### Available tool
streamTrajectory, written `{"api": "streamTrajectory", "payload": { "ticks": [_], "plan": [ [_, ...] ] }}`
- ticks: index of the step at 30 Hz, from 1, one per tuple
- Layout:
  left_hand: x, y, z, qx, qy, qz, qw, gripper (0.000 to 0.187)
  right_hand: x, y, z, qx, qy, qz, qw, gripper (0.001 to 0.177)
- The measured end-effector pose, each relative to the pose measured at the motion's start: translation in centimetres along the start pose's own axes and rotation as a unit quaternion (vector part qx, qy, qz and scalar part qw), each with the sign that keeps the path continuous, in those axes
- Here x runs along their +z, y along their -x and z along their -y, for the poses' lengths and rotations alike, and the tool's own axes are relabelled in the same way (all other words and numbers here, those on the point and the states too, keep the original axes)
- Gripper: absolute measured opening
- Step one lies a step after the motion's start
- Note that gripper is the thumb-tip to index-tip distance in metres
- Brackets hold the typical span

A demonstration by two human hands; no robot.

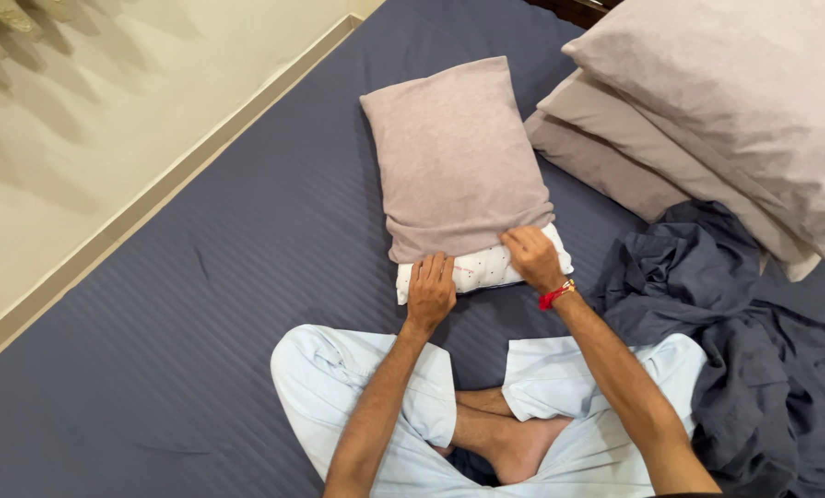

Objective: The person puts a pillowcase onto a pillow by hand while sitting on a bed.

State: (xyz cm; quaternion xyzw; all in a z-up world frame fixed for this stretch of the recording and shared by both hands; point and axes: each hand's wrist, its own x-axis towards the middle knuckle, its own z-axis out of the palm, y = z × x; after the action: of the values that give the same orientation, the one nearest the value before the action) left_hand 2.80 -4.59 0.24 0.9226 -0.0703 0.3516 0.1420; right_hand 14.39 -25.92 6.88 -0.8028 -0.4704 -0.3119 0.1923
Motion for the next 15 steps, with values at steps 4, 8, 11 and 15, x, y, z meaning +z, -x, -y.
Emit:
{"api": "streamTrajectory", "payload": {
  "ticks": [4, 8, 11, 15],
  "plan": [
    [0.9, 1.6, -0.1, 0.005, 0.006, 0.007, 1.000, 0.043, 0.2, 3.4, 0.9, -0.009, -0.063, 0.011, 0.998, 0.025],
    [2.0, 1.9, -0.8, 0.079, 0.011, 0.056, 0.995, 0.038, -0.2, 3.3, -2.2, -0.018, -0.021, -0.001, 1.000, 0.031],
    [2.3, 0.3, -3.4, 0.169, -0.006, 0.111, 0.979, 0.046, 0.3, 2.7, -5.0, 0.099, 0.025, -0.064, 0.993, 0.021],
    [2.1, -3.1, -8.0, 0.246, -0.065, 0.158, 0.954, 0.068, 1.2, 4.4, -5.6, 0.205, -0.032, 0.001, 0.978, 0.019]
  ]
}}
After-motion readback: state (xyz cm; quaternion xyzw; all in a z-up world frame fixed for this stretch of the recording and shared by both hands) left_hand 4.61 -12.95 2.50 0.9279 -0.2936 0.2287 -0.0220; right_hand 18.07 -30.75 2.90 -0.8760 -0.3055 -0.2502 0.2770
